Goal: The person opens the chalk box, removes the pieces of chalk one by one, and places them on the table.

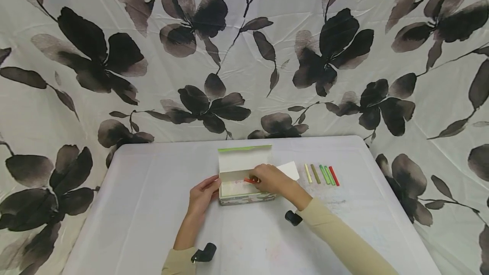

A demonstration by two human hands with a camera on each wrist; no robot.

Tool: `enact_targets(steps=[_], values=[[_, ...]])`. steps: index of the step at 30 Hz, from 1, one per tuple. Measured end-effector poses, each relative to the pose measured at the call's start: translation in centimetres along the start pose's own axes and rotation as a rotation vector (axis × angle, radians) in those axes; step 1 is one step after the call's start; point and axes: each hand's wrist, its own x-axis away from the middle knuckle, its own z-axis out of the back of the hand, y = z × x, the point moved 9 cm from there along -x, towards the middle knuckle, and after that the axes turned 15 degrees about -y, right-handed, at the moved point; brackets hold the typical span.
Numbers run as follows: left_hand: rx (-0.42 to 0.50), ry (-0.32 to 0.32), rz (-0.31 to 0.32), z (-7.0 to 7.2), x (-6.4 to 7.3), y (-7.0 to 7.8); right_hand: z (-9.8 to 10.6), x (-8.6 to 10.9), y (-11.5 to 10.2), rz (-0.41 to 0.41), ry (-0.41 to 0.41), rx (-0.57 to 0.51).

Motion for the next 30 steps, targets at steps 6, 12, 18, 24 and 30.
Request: enact_targets(steps=[6,12,18,24,30], values=[[-0.009,-0.008,-0.003,0.0,0.1,0.3,2.2,2.0,1.3,0.078,0.066,-0.285],[0.003,-0.008,-0.012,0.0,0.0,0.4,3.4,3.9,3.7,0.072,0.162,-0.473],[0.021,-0.007,-0.008,0.0,-0.1,0.2,3.8,6.0,5.5,0.041,0.217,-0.647],[0.012,-0.01,-0.004,0.0,0.1,0.1,4.0,8.1,7.2,0.003,0.248,-0.79],[0.012,-0.015,-0.001,-0.1,0.0,0.1,3.6,10.2,9.0,-0.052,0.27,-0.991]])
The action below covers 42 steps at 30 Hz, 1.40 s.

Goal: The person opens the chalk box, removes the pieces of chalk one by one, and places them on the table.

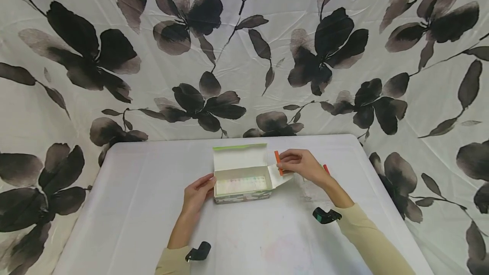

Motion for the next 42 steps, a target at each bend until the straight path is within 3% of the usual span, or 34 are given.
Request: enact_targets(steps=[12,23,33,42], values=[[0.003,0.004,0.002,0.2,-0.2,-0.1,3.0,4.0,2.5,-0.078,0.124,-0.089],[0.013,0.006,-0.005,0.2,-0.1,0.0,4.0,7.1,6.1,-0.146,0.201,-0.09],[0.017,0.004,-0.012,0.2,-0.2,0.0,3.5,8.8,9.9,-0.209,0.23,-0.123],[0.002,0.004,-0.005,0.1,-0.1,0.0,2.3,9.5,12.5,-0.247,0.215,-0.053]])
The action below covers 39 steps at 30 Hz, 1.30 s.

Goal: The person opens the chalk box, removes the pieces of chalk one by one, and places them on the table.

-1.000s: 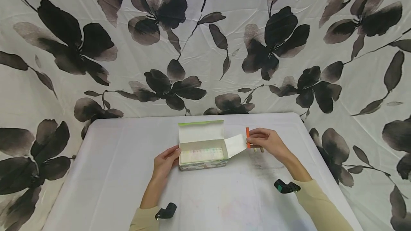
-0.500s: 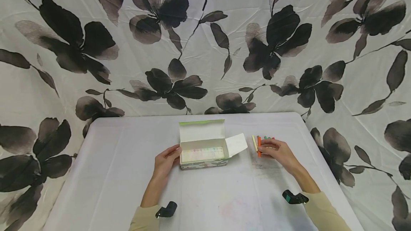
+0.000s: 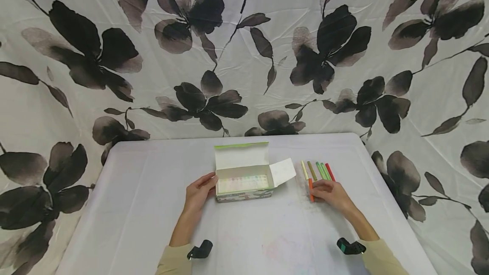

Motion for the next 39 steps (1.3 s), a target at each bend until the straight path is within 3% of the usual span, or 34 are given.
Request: enact_targets(steps=[3,9,14,25,33,39], values=[[-0.004,0.002,0.006,-0.1,0.0,-0.1,-0.3,0.0,0.2,0.004,0.006,0.064],[-0.004,0.005,0.009,-0.2,0.2,0.0,-0.5,0.2,-0.5,-0.002,0.108,0.293],[-0.013,0.011,0.019,-0.2,0.3,-0.1,-0.7,0.4,-1.3,-0.002,0.159,0.395],[-0.007,0.024,0.03,0.1,-0.1,-0.4,0.6,0.5,-4.6,0.066,0.216,0.432],[-0.02,0.025,0.032,0.2,-0.2,-0.5,1.6,0.0,-8.4,0.162,0.266,0.48],[-0.029,0.017,0.04,0.2,-0.3,-0.5,1.5,-0.3,-11.3,0.23,0.259,0.496]])
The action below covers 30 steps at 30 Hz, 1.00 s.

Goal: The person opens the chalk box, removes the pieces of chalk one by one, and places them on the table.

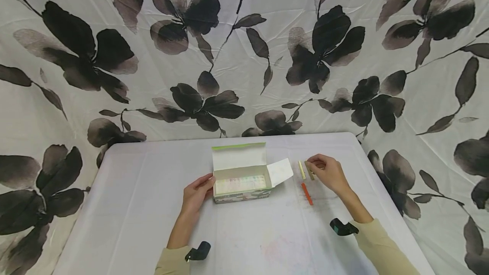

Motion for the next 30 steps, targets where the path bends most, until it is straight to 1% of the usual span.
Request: enact_targets(steps=[6,12,18,25,30], values=[[0.007,-0.009,-0.005,-0.1,-0.1,0.0,0.1,-1.2,-2.4,0.06,-0.009,0.004],[0.012,-0.012,-0.012,0.0,0.0,0.0,-1.0,-2.4,-4.7,0.126,-0.059,-0.02],[0.033,-0.009,-0.01,-0.1,0.2,0.0,-3.3,-3.7,-6.6,0.18,-0.139,-0.028],[0.04,-0.003,-0.017,0.0,0.3,0.1,-6.4,-4.5,-8.3,0.246,-0.271,-0.056],[0.038,0.002,-0.019,0.0,0.2,0.1,-8.9,-5.0,-8.9,0.287,-0.379,-0.051]])
